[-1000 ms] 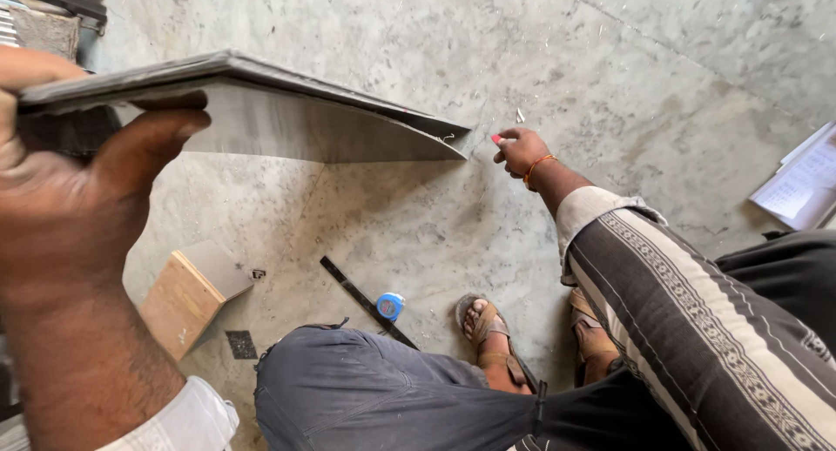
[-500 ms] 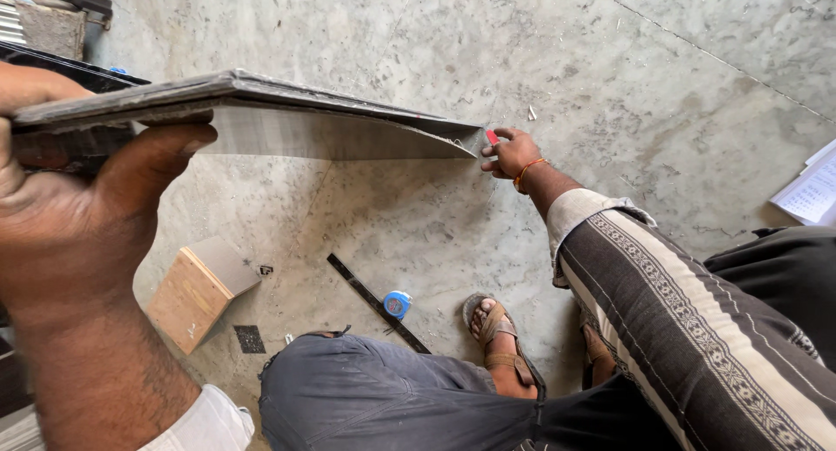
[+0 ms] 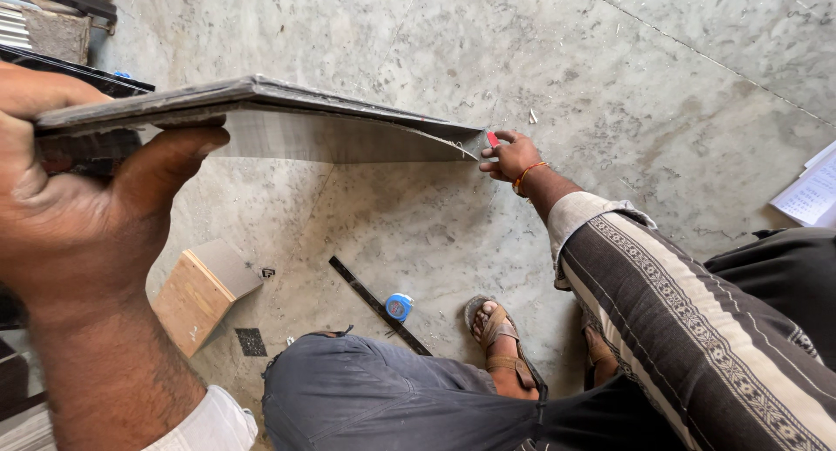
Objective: The person measures a dark marble-patterned tile with a tape measure and marks it with a red marker. They then use a long straight edge to draw a straight line across the tile. Finally, they score the tile along the line with a utility knife and snap it into two pieces.
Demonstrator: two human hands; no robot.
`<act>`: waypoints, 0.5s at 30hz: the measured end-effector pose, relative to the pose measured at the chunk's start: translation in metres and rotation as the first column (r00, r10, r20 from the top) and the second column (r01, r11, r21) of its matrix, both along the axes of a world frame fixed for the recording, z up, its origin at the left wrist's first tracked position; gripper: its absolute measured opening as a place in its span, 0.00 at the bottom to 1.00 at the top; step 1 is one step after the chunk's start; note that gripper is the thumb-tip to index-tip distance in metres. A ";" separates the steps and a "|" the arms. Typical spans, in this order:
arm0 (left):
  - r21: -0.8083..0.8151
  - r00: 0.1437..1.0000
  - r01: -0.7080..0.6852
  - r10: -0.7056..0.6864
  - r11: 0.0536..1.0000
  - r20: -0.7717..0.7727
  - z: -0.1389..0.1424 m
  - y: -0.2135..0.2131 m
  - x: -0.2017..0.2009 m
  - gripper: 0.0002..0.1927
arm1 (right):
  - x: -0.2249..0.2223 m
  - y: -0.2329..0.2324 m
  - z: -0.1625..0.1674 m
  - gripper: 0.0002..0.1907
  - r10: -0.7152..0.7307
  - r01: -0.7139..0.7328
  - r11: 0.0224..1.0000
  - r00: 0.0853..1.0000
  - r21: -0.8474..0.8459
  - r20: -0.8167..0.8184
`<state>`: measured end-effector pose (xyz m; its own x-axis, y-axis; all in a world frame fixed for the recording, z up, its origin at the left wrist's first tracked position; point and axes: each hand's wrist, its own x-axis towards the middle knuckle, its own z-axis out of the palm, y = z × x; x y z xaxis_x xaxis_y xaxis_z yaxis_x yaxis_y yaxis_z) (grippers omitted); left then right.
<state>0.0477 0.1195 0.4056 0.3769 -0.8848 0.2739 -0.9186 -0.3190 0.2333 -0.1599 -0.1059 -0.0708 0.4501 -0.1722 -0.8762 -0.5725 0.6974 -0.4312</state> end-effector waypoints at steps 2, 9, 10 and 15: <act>-0.006 1.000 0.001 -0.001 1.000 0.003 0.001 -0.001 0.001 0.26 | 0.001 -0.001 0.003 0.29 -0.028 0.027 0.999 1.000 0.045 0.004; -0.007 0.984 0.020 -0.018 1.000 0.178 0.001 -0.007 0.008 0.31 | 0.003 0.003 0.021 0.31 -0.135 0.125 0.983 0.989 0.131 0.063; -0.008 0.961 0.021 -0.018 1.000 0.275 -0.001 -0.009 0.010 0.33 | 0.000 0.006 0.026 0.32 -0.167 0.155 0.977 0.983 0.147 0.072; -0.082 0.821 0.049 0.007 0.995 0.571 -0.007 -0.027 0.024 0.38 | -0.015 0.013 0.084 0.32 -0.204 0.176 0.974 0.953 0.140 0.223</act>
<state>0.0713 0.0924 0.3990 0.1105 -0.8521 0.5115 -0.9023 -0.3017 -0.3078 -0.1752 -0.0931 0.0136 0.6142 -0.1767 -0.7691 -0.3172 0.8372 -0.4456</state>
